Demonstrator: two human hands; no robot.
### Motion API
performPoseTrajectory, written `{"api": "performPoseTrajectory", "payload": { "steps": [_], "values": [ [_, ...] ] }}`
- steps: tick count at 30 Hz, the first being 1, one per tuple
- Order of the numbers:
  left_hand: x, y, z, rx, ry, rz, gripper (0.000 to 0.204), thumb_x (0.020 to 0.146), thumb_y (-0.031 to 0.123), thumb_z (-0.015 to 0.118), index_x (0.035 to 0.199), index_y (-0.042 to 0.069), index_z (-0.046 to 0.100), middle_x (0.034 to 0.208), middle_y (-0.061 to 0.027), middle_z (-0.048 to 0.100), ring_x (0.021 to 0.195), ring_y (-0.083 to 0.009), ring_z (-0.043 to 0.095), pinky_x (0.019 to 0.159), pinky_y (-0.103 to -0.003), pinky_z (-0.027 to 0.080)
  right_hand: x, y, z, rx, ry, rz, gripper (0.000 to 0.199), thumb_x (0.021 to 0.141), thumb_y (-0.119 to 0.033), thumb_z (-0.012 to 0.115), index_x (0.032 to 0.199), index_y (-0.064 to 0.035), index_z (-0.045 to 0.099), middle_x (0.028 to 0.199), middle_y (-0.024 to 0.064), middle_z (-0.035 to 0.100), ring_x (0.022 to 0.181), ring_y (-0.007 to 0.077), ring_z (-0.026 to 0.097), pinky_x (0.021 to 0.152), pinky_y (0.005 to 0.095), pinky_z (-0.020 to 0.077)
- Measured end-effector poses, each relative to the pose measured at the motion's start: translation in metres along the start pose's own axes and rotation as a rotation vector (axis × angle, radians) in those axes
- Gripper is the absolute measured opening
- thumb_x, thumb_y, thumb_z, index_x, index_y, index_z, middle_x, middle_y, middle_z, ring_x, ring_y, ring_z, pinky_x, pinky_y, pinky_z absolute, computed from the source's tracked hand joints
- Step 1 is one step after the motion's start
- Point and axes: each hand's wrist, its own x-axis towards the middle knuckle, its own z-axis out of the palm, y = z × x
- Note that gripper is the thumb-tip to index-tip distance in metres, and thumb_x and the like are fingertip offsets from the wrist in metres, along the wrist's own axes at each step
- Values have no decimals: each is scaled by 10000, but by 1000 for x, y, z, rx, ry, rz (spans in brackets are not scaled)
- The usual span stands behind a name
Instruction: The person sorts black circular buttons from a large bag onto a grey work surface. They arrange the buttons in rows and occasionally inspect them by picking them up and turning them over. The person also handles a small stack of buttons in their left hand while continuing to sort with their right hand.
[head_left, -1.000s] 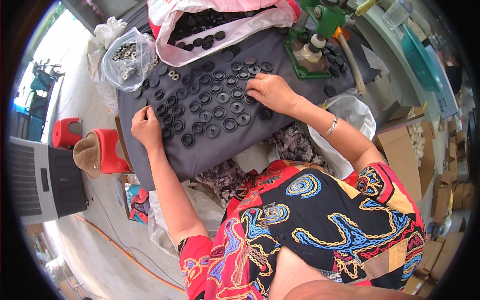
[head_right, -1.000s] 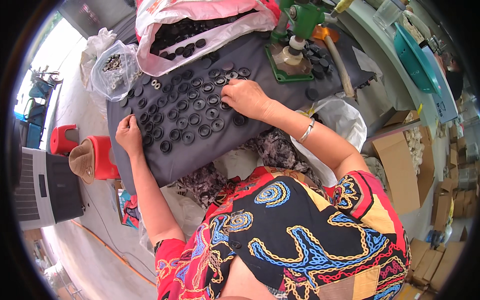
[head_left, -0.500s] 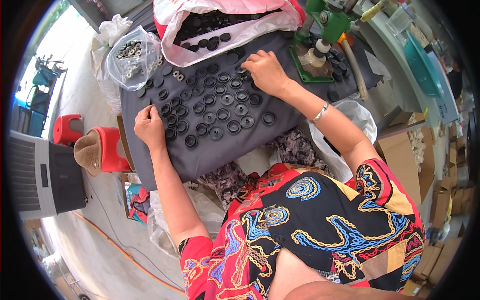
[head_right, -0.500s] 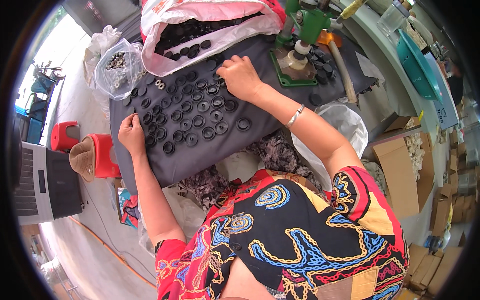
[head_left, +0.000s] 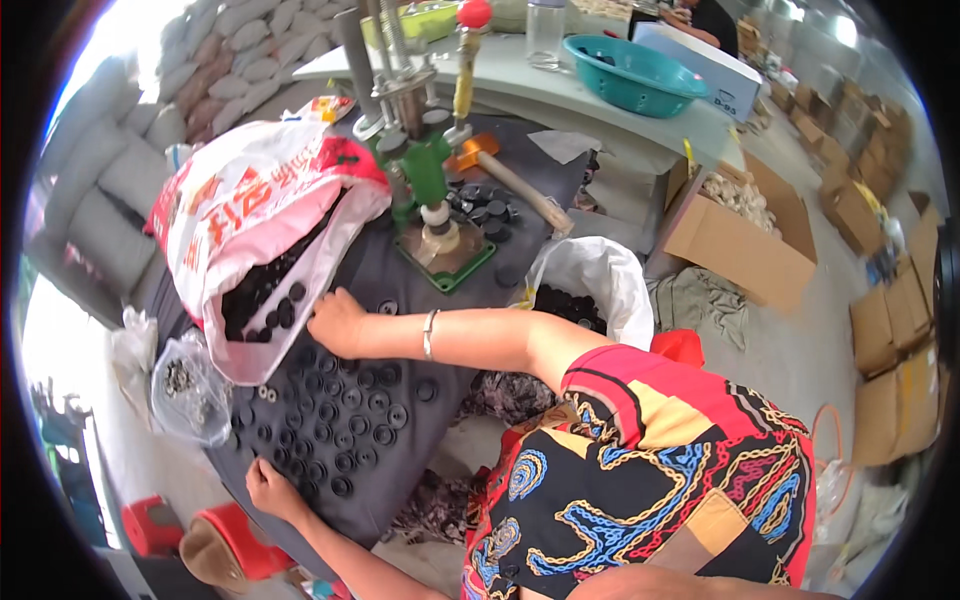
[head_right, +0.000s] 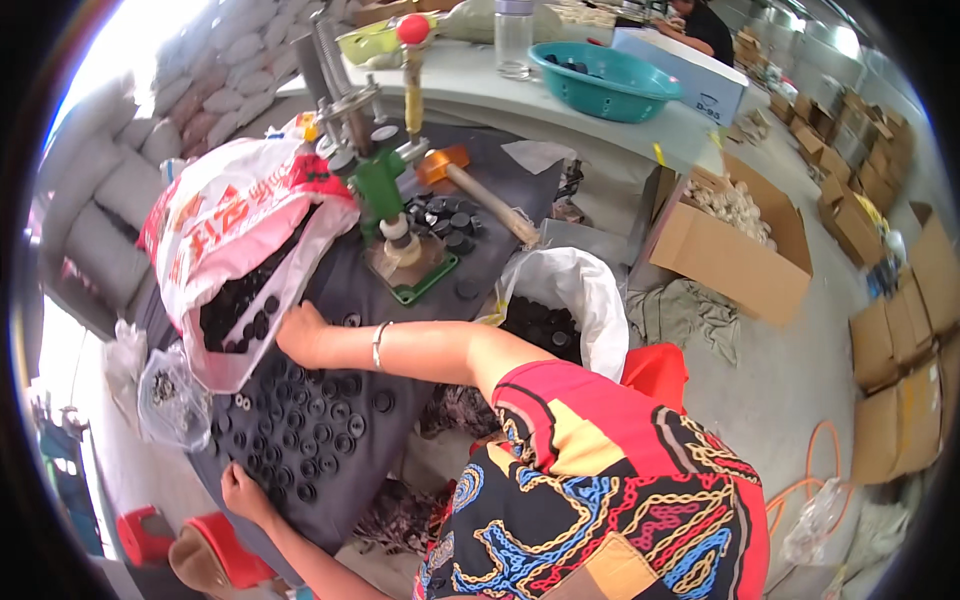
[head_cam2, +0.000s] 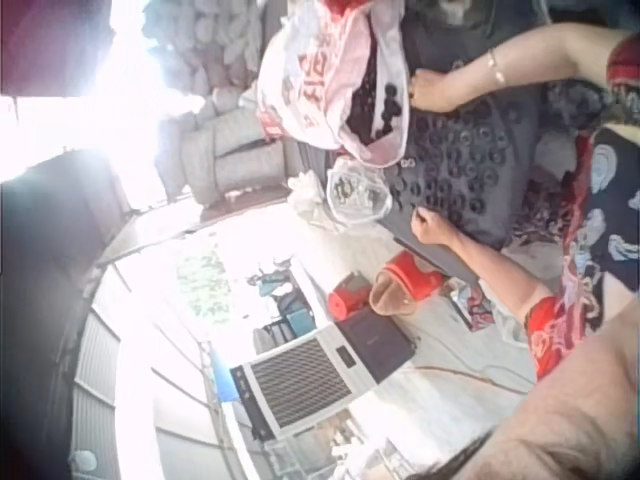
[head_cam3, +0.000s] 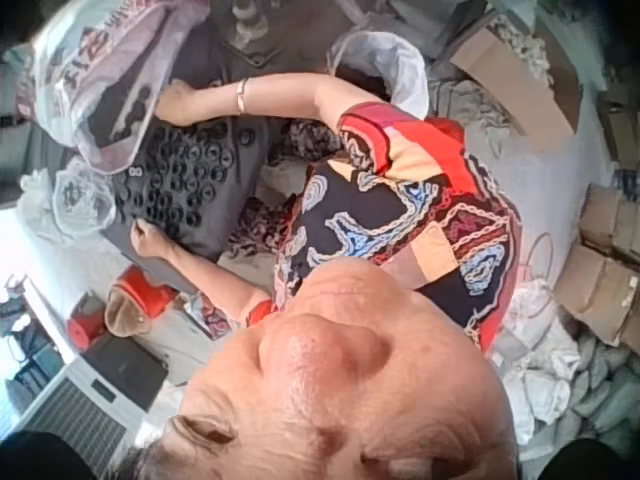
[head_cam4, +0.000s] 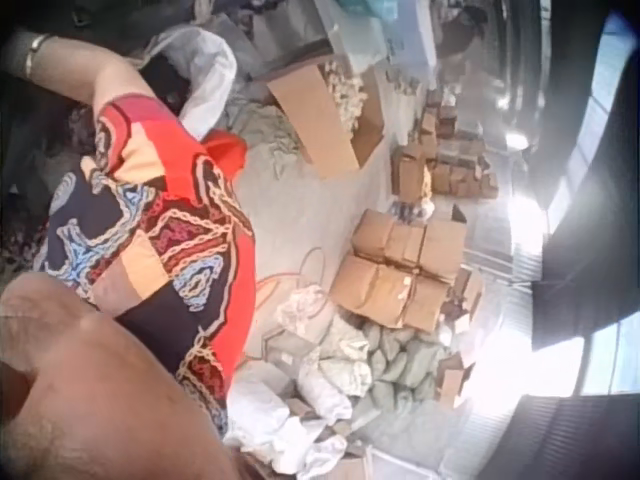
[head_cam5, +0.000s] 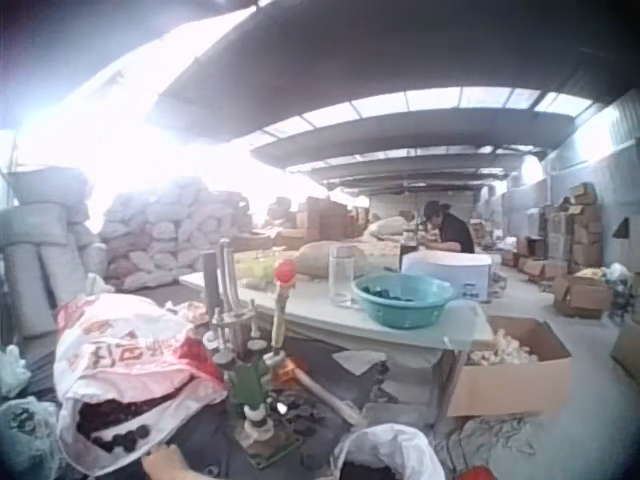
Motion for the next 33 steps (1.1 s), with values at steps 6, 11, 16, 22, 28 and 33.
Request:
{"api": "performPoseTrajectory", "payload": {
  "steps": [6, 11, 16, 22, 28, 33],
  "values": [
    [-8, -13, 10, -21, 42, 14, 230, 880, 209, 604, 950, 29, 730, 934, -152, 709, 873, -304, 663, 794, -390, 506, -3, -3, -4, -8, -43, -82, 146, 705, -172, 634, 808, -101, 710, 865, 99, 680, 826, 265, 668, 682, 411, 508],
    [-13, -3, 2, 2, 87, 53, 225, 865, 213, 637, 934, 16, 721, 887, -154, 707, 819, -292, 678, 762, -360, 510, -2, -4, -9, 31, -121, -36, 258, 738, -264, 696, 912, -75, 704, 942, 122, 688, 907, 299, 677, 713, 434, 540],
    [-16, -4, 6, -113, 137, -22, 147, 843, 149, 672, 894, 23, 729, 842, -119, 709, 767, -221, 668, 725, -327, 510, 0, -7, -7, 29, -32, -58, 300, 745, -258, 741, 933, -33, 674, 939, 178, 675, 872, 331, 680, 751, 430, 534],
    [-14, 5, 6, -135, 146, -69, 101, 825, 111, 668, 848, 34, 729, 823, -96, 703, 807, -232, 647, 737, -331, 502, 10, -2, -2, -119, -52, -206, 236, 754, -250, 719, 868, -46, 690, 852, 166, 685, 811, 312, 689, 731, 419, 537],
    [-13, 4, 7, -135, 154, -46, 91, 819, 104, 665, 834, 41, 728, 838, -87, 706, 826, -235, 649, 739, -333, 506, 15, -3, -10, -65, -163, -189, 285, 746, -273, 721, 916, -48, 679, 867, 144, 699, 835, 308, 690, 750, 433, 531],
    [-13, 0, 6, -121, 151, -56, 90, 821, 114, 666, 832, 50, 729, 838, -81, 707, 825, -239, 649, 738, -338, 506, 11, 9, -22, 129, -60, -211, 282, 768, -236, 692, 986, -61, 656, 845, 147, 688, 786, 305, 678, 720, 411, 521]
  ]
}}
